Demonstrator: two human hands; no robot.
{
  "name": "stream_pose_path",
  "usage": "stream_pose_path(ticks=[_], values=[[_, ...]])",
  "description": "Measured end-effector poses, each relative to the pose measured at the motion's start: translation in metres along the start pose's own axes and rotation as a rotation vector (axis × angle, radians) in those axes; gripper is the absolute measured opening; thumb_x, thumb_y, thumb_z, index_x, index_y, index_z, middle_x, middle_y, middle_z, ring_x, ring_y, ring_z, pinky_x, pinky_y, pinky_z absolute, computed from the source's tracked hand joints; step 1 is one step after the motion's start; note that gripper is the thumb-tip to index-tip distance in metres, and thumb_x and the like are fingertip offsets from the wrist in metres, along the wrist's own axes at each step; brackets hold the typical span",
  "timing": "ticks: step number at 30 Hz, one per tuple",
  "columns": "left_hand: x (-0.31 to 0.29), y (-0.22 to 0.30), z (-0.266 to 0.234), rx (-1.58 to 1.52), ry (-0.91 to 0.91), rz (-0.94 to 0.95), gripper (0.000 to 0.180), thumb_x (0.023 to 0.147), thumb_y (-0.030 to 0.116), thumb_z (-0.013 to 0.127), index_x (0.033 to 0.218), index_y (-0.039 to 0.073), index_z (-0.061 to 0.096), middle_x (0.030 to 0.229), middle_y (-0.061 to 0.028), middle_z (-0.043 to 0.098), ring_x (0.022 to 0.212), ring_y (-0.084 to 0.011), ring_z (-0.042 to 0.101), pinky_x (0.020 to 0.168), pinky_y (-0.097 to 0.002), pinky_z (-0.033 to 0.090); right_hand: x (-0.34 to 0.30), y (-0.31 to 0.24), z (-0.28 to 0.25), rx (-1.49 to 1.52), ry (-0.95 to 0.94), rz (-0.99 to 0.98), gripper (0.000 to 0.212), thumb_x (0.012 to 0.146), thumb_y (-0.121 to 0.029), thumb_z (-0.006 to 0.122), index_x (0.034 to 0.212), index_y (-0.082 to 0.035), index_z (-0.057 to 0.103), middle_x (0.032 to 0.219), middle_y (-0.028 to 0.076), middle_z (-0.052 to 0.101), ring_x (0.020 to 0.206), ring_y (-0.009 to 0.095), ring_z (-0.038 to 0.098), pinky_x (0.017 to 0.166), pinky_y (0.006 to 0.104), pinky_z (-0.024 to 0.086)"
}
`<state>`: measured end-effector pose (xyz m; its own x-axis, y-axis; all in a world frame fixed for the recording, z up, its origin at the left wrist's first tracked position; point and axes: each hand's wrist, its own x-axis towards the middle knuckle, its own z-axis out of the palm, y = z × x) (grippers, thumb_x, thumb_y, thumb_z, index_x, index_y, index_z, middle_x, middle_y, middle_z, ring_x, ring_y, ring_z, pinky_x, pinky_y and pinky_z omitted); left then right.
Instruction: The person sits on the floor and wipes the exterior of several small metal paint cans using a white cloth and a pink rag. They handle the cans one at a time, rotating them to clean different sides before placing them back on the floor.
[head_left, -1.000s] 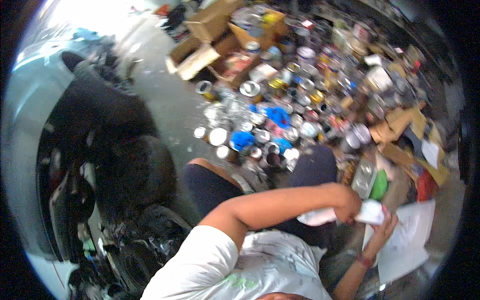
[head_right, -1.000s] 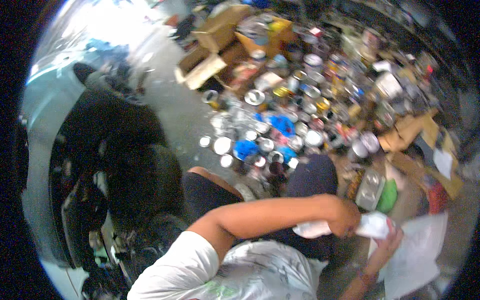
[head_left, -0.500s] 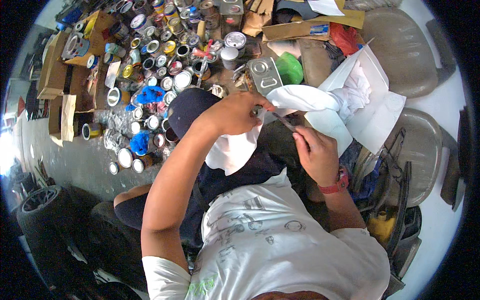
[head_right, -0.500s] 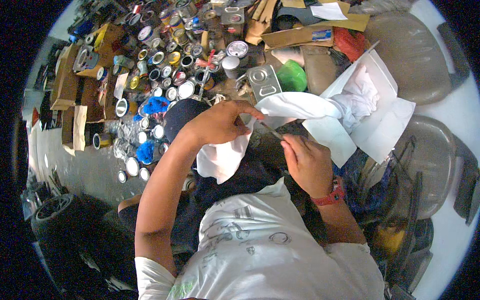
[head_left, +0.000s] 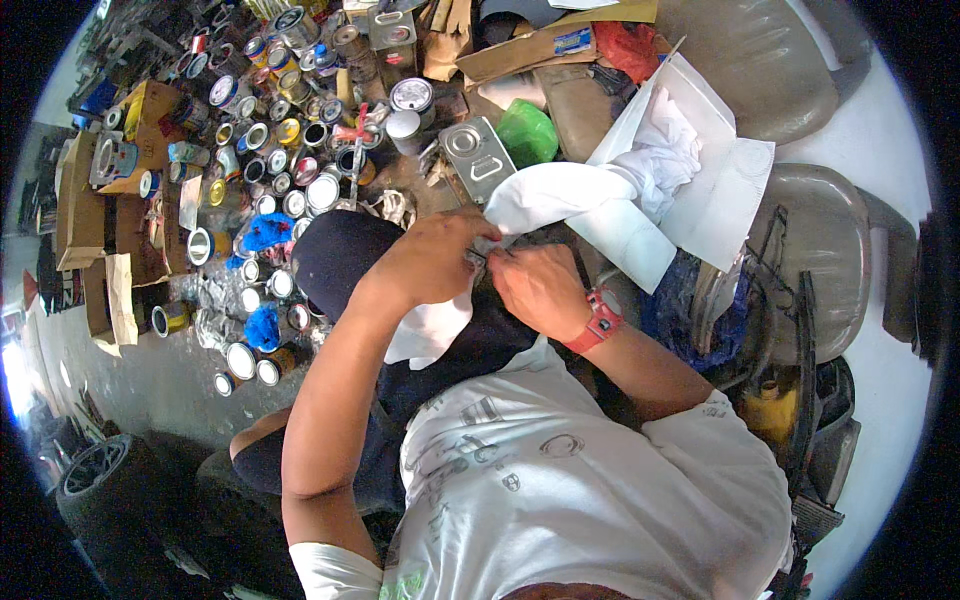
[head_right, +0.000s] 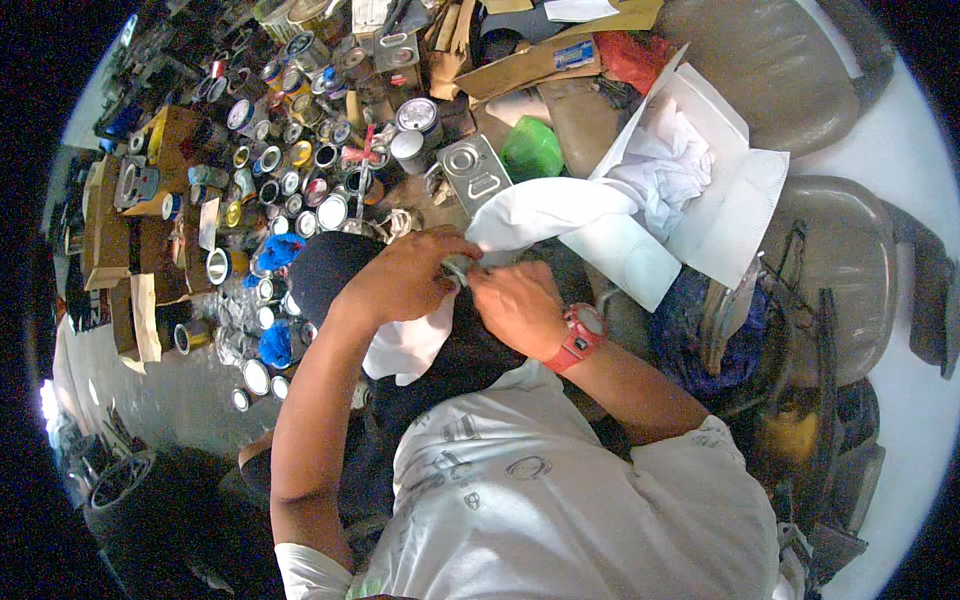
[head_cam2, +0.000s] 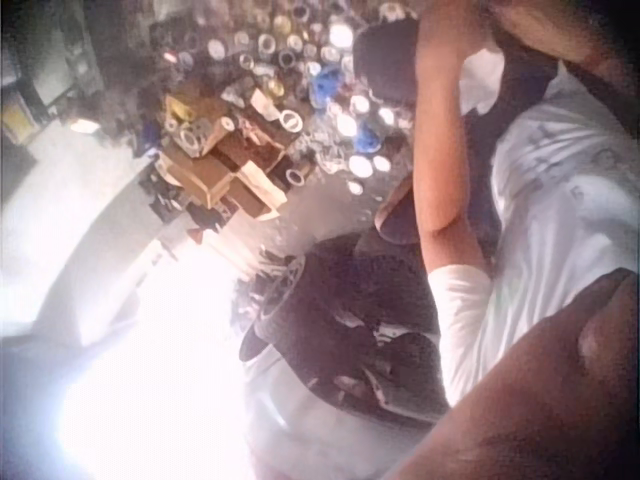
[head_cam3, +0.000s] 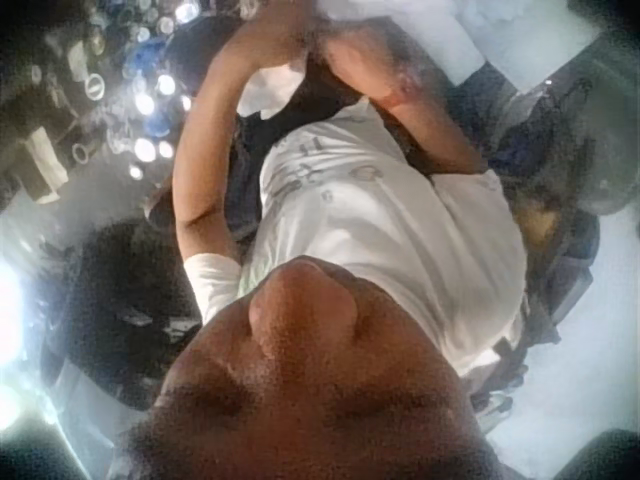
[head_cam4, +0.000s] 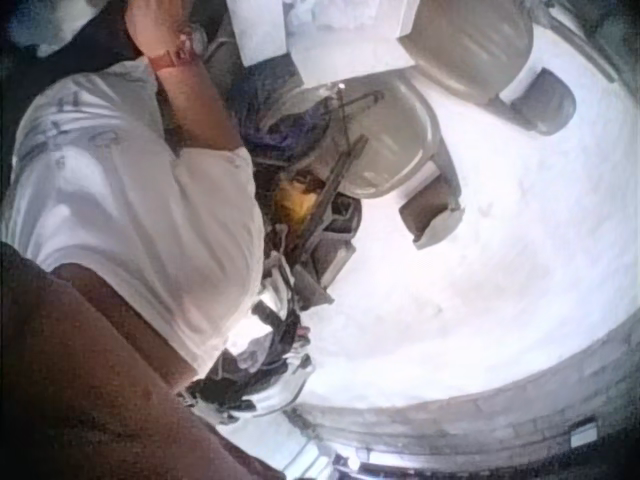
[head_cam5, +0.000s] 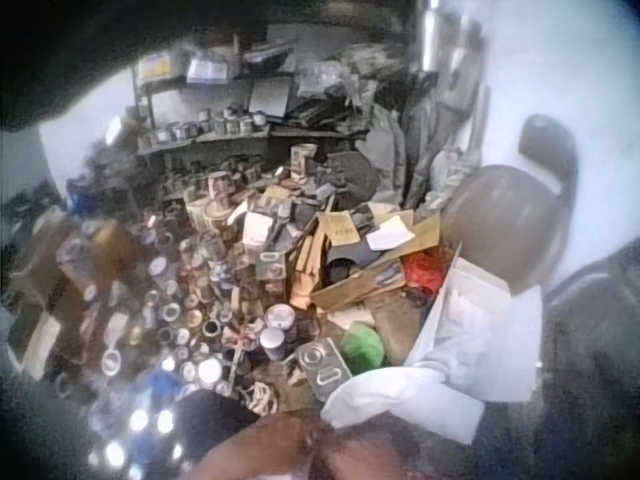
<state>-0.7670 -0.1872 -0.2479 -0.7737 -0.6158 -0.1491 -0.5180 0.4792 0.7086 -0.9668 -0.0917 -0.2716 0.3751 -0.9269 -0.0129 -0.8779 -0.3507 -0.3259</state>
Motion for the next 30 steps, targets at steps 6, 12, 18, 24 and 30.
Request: stream_pose_path(ticks=[6, 12, 18, 24, 30], values=[[-0.009, -0.003, -0.053, -0.176, 0.068, -0.036, 0.050, 0.083, -0.007, 0.071, 0.132, 0.004, 0.069, 0.131, -0.0184, 0.070, 0.101, -0.0281, 0.074, 0.083, -0.0389, 0.060, -0.080, 0.039, 0.005, 0.143, 0.053, 0.295, 0.017, 0.102, -0.019, 0.063, 0.098, -0.005, 0.072, 0.082, 0.016, 0.072, 0.071, 0.035, 0.073, 0.065, 0.0438, 0.056], [0.003, 0.023, -0.023, -0.343, -0.034, 0.308, 0.048, 0.087, -0.004, 0.070, 0.134, 0.006, 0.069, 0.130, -0.0160, 0.070, 0.116, -0.0300, 0.069, 0.088, -0.0383, 0.058, -0.015, 0.022, -0.018, 1.213, 0.568, 0.555, 0.029, 0.114, -0.028, 0.054, 0.118, -0.001, 0.062, 0.103, 0.004, 0.071, 0.078, 0.013, 0.068, 0.070, 0.0269, 0.058], [-0.033, 0.034, -0.042, -0.337, 0.178, 0.076, 0.050, 0.087, -0.007, 0.068, 0.133, 0.010, 0.071, 0.132, -0.0146, 0.068, 0.108, -0.0310, 0.069, 0.087, -0.0374, 0.057, -0.042, 0.101, -0.071, 0.550, 0.961, 0.525, 0.027, 0.114, -0.033, 0.052, 0.118, -0.010, 0.063, 0.106, 0.001, 0.072, 0.073, 0.005, 0.041, 0.068, 0.0241, 0.039], [-0.101, 0.012, -0.013, -0.223, 0.367, -0.109, 0.038, 0.087, -0.009, 0.065, 0.121, 0.005, 0.076, 0.120, -0.0164, 0.070, 0.102, -0.0355, 0.070, 0.084, -0.0410, 0.058, -0.105, 0.224, -0.168, -0.498, 0.897, 0.501, 0.025, 0.109, -0.024, 0.061, 0.107, -0.001, 0.068, 0.115, 0.016, 0.070, 0.104, 0.030, 0.065, 0.095, 0.0426, 0.052], [-0.132, 0.030, 0.026, 0.032, 0.557, -0.206, 0.032, 0.088, 0.013, 0.079, 0.119, 0.007, 0.076, 0.124, -0.0136, 0.069, 0.107, -0.0358, 0.065, 0.095, -0.0458, 0.053, 0.071, 0.112, -0.056, 0.716, 0.891, 0.367, 0.013, 0.105, -0.014, 0.067, 0.111, -0.003, 0.072, 0.093, 0.000, 0.068, 0.078, 0.010, 0.061, 0.065, 0.0269, 0.049]])
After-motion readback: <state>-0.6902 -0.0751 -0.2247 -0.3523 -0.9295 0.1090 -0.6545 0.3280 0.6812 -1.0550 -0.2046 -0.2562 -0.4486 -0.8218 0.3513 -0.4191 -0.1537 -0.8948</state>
